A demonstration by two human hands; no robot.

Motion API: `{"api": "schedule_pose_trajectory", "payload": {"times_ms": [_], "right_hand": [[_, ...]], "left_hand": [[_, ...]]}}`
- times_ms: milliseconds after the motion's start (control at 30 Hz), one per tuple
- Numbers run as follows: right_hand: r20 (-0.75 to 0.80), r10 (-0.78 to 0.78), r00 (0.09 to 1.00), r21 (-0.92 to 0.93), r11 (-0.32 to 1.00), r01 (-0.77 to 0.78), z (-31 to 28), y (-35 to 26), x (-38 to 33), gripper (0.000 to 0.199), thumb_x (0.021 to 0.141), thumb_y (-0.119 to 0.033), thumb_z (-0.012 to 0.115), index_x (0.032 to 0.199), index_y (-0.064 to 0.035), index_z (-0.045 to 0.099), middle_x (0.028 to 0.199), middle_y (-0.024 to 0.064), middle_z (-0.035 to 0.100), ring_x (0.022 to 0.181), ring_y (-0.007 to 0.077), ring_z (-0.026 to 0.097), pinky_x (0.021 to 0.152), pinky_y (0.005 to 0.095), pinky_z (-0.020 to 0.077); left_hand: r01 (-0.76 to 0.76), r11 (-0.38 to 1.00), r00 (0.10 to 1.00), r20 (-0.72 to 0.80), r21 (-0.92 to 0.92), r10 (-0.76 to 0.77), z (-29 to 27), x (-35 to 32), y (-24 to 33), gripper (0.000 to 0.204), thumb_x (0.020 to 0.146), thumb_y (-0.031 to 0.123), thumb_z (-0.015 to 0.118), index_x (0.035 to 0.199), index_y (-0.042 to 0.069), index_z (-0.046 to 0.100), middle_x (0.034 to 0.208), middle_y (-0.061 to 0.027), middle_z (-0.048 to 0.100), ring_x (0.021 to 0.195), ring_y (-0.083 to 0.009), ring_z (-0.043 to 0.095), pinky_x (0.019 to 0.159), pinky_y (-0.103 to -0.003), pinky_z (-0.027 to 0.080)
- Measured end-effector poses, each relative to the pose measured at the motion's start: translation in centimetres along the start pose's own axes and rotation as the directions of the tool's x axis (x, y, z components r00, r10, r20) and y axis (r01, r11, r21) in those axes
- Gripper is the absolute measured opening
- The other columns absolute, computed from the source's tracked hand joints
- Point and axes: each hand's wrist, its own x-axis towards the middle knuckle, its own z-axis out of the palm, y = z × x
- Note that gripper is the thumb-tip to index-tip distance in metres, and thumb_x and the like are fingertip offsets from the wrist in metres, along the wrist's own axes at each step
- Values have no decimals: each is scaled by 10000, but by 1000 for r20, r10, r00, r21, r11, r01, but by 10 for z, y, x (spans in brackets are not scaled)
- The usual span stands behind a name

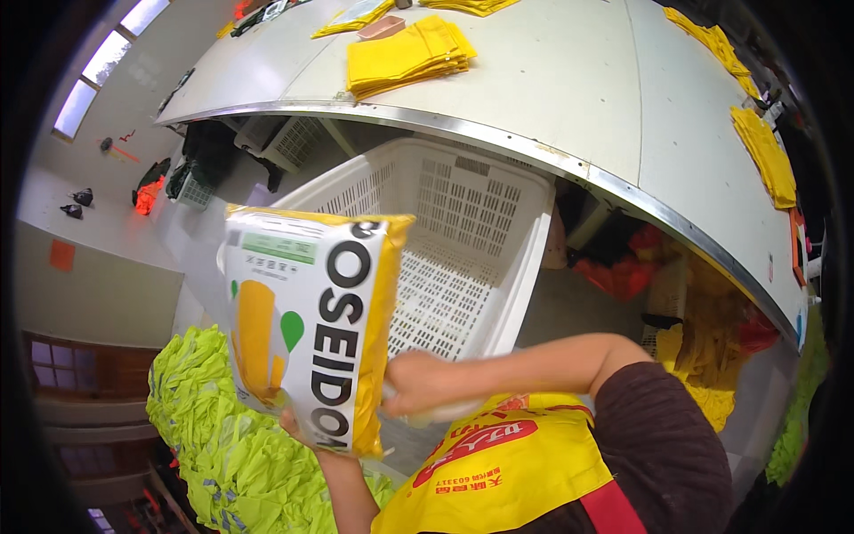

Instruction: The person folds a large yellow fabric on a table, trims excess material with scissors, and stacks the folded pieces. The person also retrieves a white plastic basket from under the table and places it nearby.

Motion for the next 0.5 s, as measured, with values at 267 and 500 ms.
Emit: {"api": "schedule_pose_trajectory", "payload": {"times_ms": [267,500], "right_hand": [[106,-419,902,129,905,405,115,12,-18,503,745,-400,620,1119,-72,555,997,197,605,855,354,602,741,404,489],[-723,632,280,300,652,-696,-3,162,-72,928,721,-194,685,1397,15,85,1364,281,242,1325,364,161,1036,449,260]], "left_hand": [[53,924,961,-269,379,56,-36,-77,58,625,788,358,461,1290,-7,384,1264,-169,482,1124,-299,497,959,-396,401],[-75,891,893,-367,448,260,-51,-184,127,612,781,347,464,1286,8,399,1248,-156,495,1107,-310,507,954,-418,405]]}}
